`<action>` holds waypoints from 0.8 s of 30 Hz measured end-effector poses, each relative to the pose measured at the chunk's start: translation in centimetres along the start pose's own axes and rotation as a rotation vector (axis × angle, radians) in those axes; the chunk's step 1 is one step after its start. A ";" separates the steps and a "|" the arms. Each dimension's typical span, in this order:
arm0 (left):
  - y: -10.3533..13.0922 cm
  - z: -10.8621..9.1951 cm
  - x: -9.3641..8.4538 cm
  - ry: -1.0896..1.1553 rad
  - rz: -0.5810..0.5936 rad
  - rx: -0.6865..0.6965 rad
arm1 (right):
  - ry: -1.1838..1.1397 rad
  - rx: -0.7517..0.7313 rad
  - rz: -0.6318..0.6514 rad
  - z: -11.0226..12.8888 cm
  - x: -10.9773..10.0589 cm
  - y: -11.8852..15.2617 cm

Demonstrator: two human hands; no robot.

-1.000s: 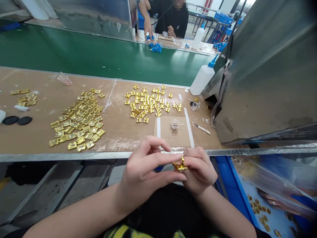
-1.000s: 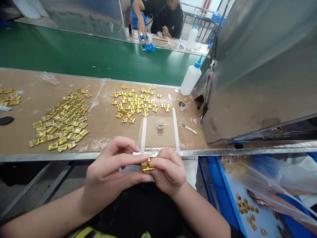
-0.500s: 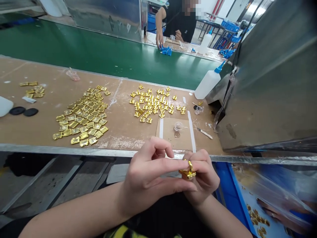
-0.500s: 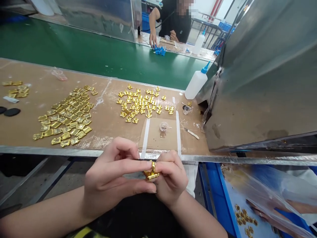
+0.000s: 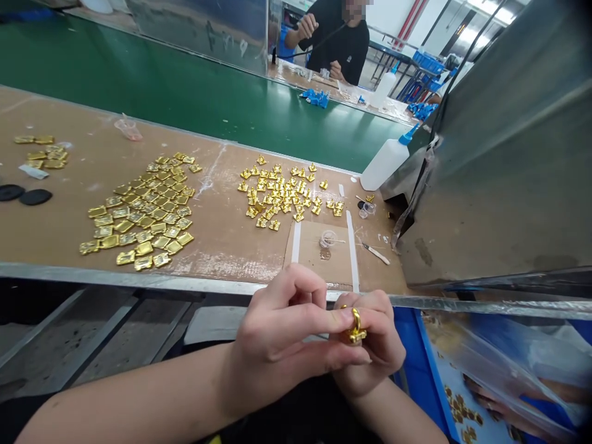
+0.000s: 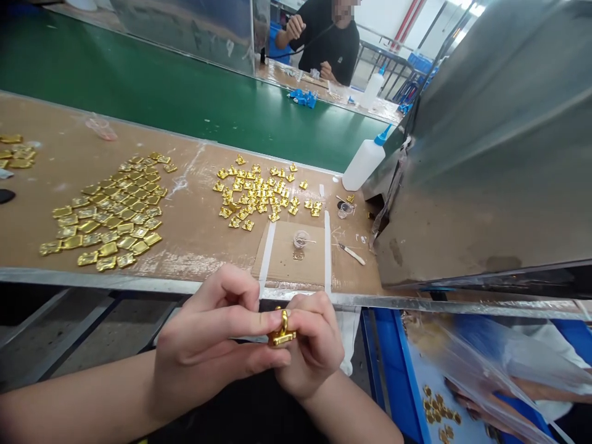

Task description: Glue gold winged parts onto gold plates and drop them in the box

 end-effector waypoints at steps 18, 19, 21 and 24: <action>-0.3 0.1 -1.3 -0.047 -0.015 0.039 | -0.014 -0.183 0.087 0.5 0.5 -1.5; -0.5 0.4 -1.7 -0.030 -0.023 0.002 | -0.019 -0.202 0.095 0.4 0.4 -1.6; -0.6 1.2 -2.0 0.010 -0.022 -0.110 | -0.016 -0.233 0.093 0.1 0.2 -1.6; -0.3 2.6 -1.5 0.021 0.047 -0.285 | 0.003 -0.254 0.120 -0.5 0.1 -1.2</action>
Point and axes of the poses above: each hand's wrist, its own y-axis away from the middle knuckle, its own x-axis out of the palm, z = x × y, the point moved 9 cm from there along -y, towards the middle knuckle, and after that the axes turned 7 degrees about -z, right-handed, at the moved point
